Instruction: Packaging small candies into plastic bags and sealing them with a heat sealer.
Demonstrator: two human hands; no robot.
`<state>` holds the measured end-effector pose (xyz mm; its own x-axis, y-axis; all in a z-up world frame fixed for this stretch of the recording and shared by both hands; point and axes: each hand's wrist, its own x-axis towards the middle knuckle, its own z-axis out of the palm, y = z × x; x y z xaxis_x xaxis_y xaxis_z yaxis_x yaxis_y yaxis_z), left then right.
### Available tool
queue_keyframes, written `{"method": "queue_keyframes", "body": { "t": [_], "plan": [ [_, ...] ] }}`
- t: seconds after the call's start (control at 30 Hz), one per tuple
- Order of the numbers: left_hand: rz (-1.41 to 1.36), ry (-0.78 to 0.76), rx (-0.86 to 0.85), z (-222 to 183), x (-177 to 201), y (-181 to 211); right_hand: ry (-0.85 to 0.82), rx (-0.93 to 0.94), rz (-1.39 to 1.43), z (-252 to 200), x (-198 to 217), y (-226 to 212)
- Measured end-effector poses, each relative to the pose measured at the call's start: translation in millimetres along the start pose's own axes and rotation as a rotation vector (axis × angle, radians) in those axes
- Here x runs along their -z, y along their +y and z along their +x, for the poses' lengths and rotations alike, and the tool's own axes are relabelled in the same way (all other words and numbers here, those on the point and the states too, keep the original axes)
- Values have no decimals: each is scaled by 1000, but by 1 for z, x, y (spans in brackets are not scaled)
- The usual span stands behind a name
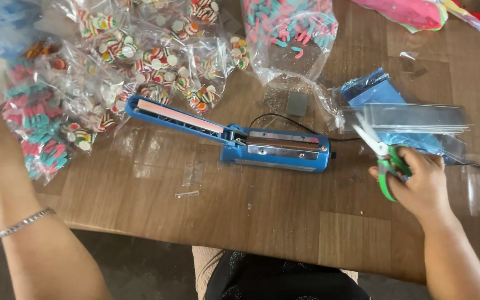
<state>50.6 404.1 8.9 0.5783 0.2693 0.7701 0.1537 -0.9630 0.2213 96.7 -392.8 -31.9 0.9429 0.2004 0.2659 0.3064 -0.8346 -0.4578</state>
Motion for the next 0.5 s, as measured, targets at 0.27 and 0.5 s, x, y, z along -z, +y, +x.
{"method": "queue_keyframes", "body": {
  "t": [0.27, 0.5],
  "plan": [
    [-554, -75, -62, -18, 52, 189, -62, -103, -190, -8, -5, 19],
    [-616, 19, -131, -26, 78, 266, -98, 153, -103, -10, 17, -4]
  ]
}}
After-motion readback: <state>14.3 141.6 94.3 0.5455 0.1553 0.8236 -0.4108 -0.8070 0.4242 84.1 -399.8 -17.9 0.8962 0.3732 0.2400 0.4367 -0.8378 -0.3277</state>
